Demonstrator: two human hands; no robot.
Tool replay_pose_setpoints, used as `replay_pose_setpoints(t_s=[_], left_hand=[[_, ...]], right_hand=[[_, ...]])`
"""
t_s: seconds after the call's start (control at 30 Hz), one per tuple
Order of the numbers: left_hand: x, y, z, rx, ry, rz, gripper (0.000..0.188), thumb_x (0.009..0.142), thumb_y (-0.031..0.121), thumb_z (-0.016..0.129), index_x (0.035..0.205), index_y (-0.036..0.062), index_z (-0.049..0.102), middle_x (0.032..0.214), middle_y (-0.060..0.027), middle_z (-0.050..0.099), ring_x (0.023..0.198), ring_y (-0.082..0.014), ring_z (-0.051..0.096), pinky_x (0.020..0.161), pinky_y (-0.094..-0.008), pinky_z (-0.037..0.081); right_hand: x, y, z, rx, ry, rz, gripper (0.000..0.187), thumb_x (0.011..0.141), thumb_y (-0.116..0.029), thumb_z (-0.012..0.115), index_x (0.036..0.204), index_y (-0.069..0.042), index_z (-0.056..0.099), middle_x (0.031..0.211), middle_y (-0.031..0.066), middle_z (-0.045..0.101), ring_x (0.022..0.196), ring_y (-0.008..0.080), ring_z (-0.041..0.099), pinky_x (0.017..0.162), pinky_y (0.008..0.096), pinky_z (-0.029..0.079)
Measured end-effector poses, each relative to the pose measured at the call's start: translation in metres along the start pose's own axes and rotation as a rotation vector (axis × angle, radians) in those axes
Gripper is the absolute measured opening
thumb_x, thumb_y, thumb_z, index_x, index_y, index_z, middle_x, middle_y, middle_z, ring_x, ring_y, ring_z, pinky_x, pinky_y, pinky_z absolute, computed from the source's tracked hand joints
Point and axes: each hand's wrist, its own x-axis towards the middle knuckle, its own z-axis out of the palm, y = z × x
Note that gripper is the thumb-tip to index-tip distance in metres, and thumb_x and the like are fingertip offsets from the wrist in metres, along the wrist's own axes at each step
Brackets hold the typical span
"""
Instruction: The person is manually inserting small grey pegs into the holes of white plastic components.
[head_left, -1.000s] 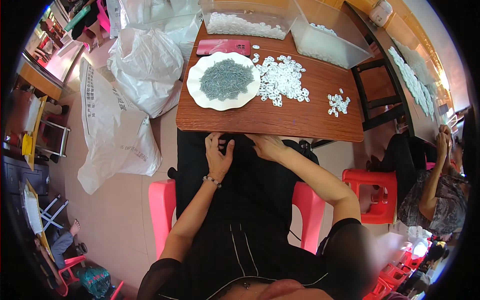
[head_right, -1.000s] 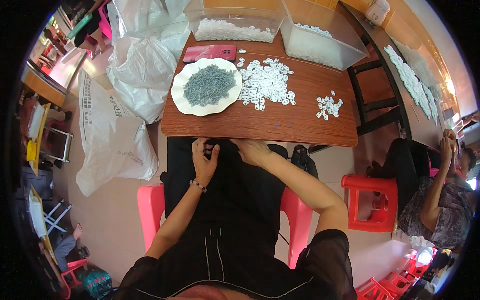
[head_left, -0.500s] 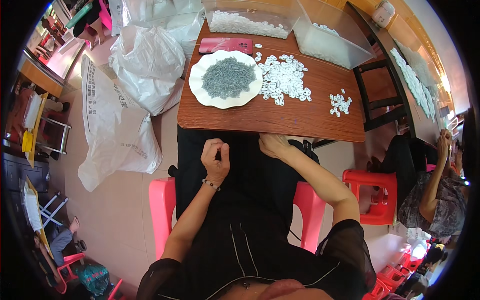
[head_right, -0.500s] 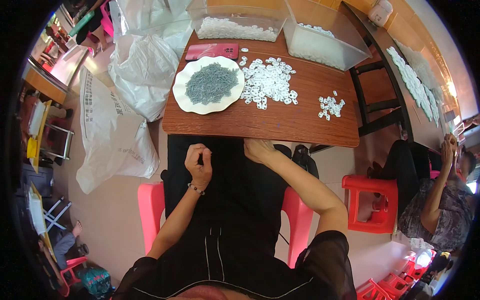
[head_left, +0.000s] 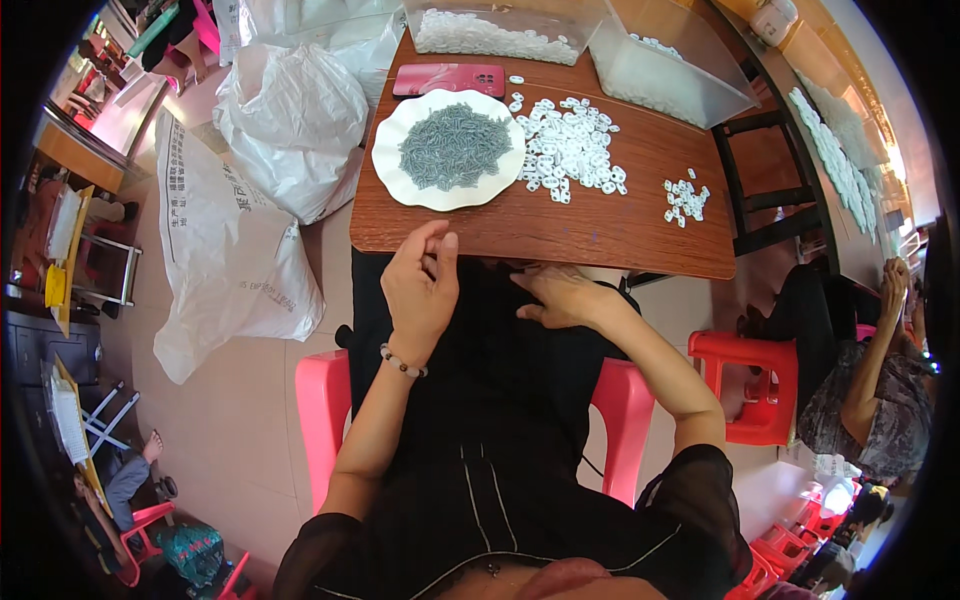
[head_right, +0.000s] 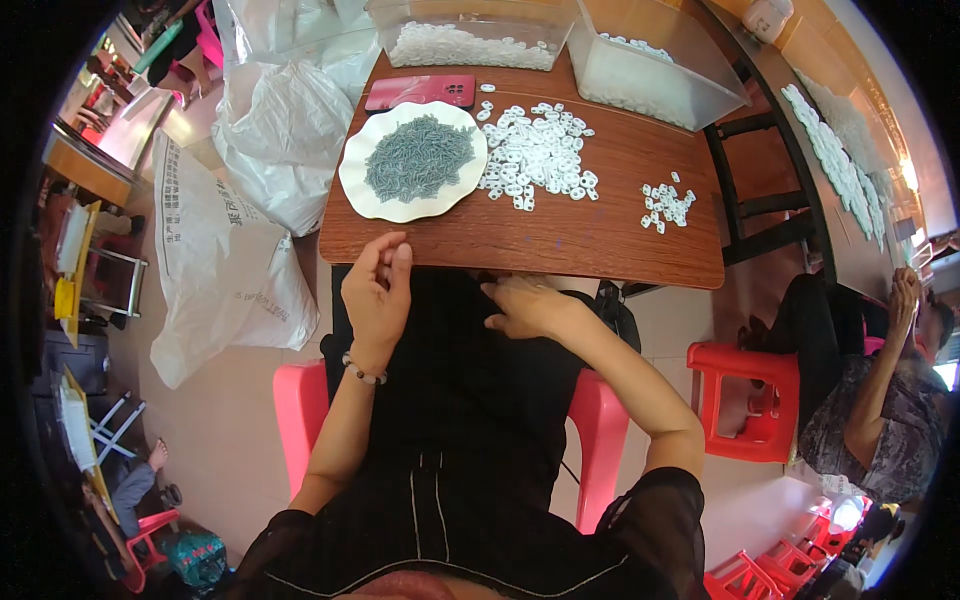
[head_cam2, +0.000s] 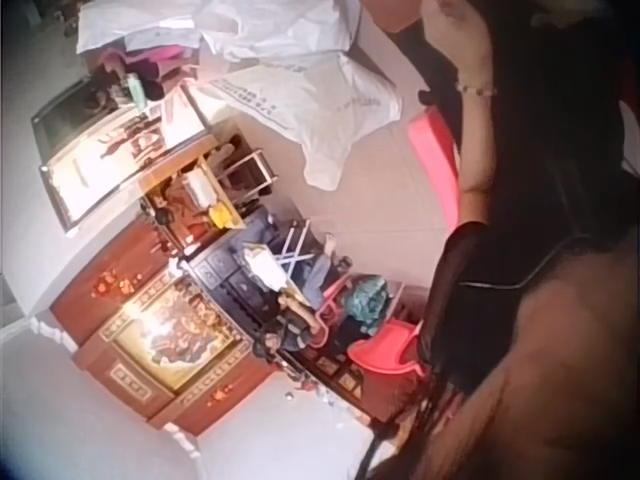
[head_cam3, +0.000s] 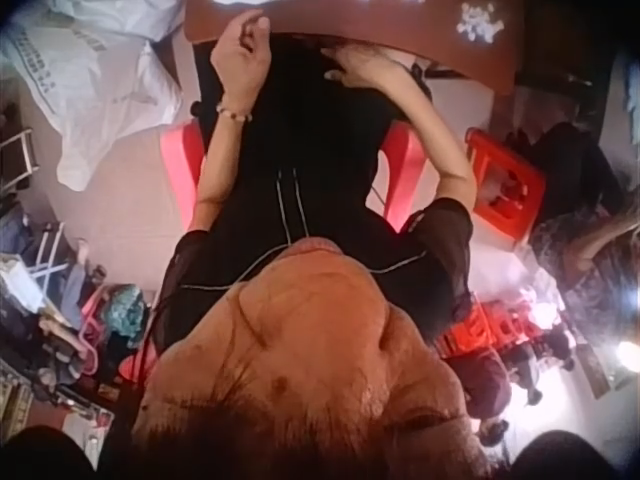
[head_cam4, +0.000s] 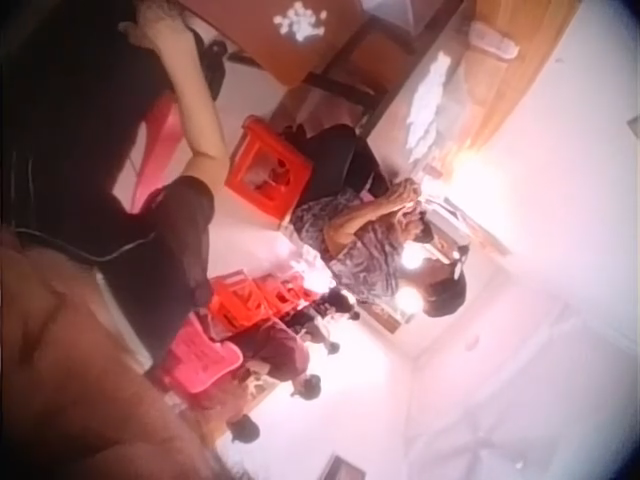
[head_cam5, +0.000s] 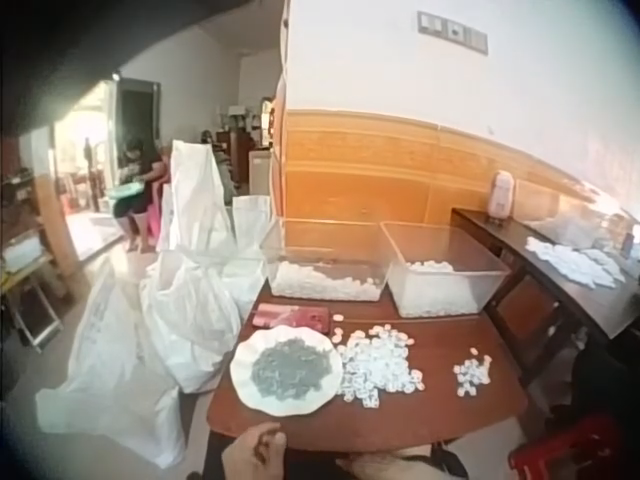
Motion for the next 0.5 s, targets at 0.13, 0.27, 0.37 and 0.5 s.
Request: replay_pose_setpoints(t_s=[0.13, 0.27, 0.37, 0.5], left_hand=[[0.016, 0.01, -0.003, 0.059, -0.061, -0.107, 0.02, 0.088, 0.014, 0.065, 0.101, -0.0012, 0.064, 0.064, -0.0012, 0.058, 0.051, -0.0059, 0.045, 0.05, -0.0215, 0.037], [0.01, -0.009, -0.002, -0.064, -0.073, -0.155, 0.017, 0.088, 0.014, 0.065, 0.096, -0.0018, 0.066, 0.065, -0.0007, 0.059, 0.052, -0.005, 0.044, 0.049, -0.0212, 0.036], [-0.001, -0.015, 0.001, -0.108, -0.046, -0.08, 0.015, 0.088, 0.012, 0.064, 0.094, -0.0016, 0.067, 0.068, -0.0007, 0.06, 0.054, -0.0048, 0.045, 0.05, -0.0206, 0.036], [-0.01, -0.005, -0.002, -0.063, -0.15, 0.021, 0.013, 0.089, 0.011, 0.063, 0.095, 0.0005, 0.068, 0.072, -0.0007, 0.06, 0.059, -0.0044, 0.048, 0.054, -0.0194, 0.036]], right_hand=[[-0.02, -0.034, -0.041, 0.141, -0.192, 0.032, 0.042, 0.084, -0.026, 0.064, 0.118, -0.002, 0.06, 0.099, 0.0214, 0.066, 0.096, 0.0375, 0.062, 0.086, 0.0432, 0.048], [-0.035, -0.041, -0.065, 0.486, -0.053, -0.13, 0.02, 0.086, -0.013, 0.059, 0.098, 0.001, 0.066, 0.082, 0.0167, 0.068, 0.078, 0.028, 0.067, 0.071, 0.0366, 0.052], [-0.041, -0.031, -0.076, 0.643, 0.259, -0.04, 0.013, 0.089, -0.004, 0.055, 0.095, 0.002, 0.065, 0.077, 0.009, 0.067, 0.07, 0.0124, 0.063, 0.063, 0.0262, 0.05], [-0.032, 0.0, -0.091, 0.376, 0.733, 0.063, 0.013, 0.087, -0.01, 0.062, 0.093, 0.002, 0.066, 0.079, 0.0115, 0.067, 0.07, 0.0151, 0.062, 0.064, 0.0286, 0.048]])
